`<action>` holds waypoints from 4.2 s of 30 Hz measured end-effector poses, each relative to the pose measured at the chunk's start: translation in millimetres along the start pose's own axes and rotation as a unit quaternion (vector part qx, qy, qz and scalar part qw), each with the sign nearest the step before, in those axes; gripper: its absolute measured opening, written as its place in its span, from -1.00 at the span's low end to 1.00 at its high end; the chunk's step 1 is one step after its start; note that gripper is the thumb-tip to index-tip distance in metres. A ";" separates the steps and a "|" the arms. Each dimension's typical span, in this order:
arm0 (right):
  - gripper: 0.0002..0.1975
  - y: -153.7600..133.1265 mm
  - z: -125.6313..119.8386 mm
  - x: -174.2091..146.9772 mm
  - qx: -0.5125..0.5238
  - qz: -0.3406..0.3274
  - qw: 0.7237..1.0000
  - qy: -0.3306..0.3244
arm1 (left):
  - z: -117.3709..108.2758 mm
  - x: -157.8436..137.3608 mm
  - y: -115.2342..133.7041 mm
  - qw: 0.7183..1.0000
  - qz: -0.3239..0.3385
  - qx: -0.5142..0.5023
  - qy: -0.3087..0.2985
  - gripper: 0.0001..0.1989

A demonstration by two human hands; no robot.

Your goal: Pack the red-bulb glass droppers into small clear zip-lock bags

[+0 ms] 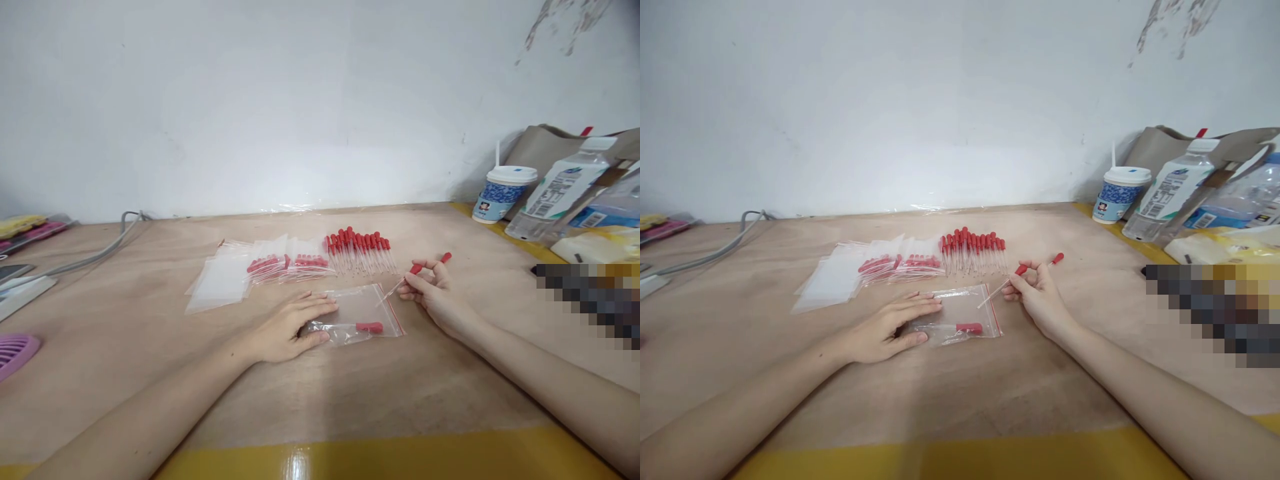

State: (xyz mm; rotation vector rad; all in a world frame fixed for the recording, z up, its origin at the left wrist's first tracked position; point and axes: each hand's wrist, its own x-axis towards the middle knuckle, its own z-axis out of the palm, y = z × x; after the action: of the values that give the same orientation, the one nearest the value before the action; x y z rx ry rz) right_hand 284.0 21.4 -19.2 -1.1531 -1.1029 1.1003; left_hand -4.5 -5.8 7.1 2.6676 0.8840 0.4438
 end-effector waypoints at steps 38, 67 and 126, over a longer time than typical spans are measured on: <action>-0.81 -7.2 9.0 -8.9 -0.258 -0.208 0.894 -0.302 | -1.6 0.3 2.6 1.000 -0.005 0.008 -0.007 -0.52; -0.79 -61.4 -47.6 -6.6 -0.513 -0.006 0.759 -0.401 | -0.3 0.1 0.0 1.000 -0.005 -0.001 -0.012 -0.58; -0.78 -18.2 -4.6 4.1 -0.261 -0.222 0.885 -0.316 | -0.1 -0.2 0.9 1.000 -0.018 0.009 -0.013 -0.51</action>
State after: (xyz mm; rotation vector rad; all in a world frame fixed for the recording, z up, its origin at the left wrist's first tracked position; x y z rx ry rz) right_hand 290.3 23.5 -1.2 -0.8615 -2.1595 0.8399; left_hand -4.2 -6.5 7.5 2.6641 0.9308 0.3937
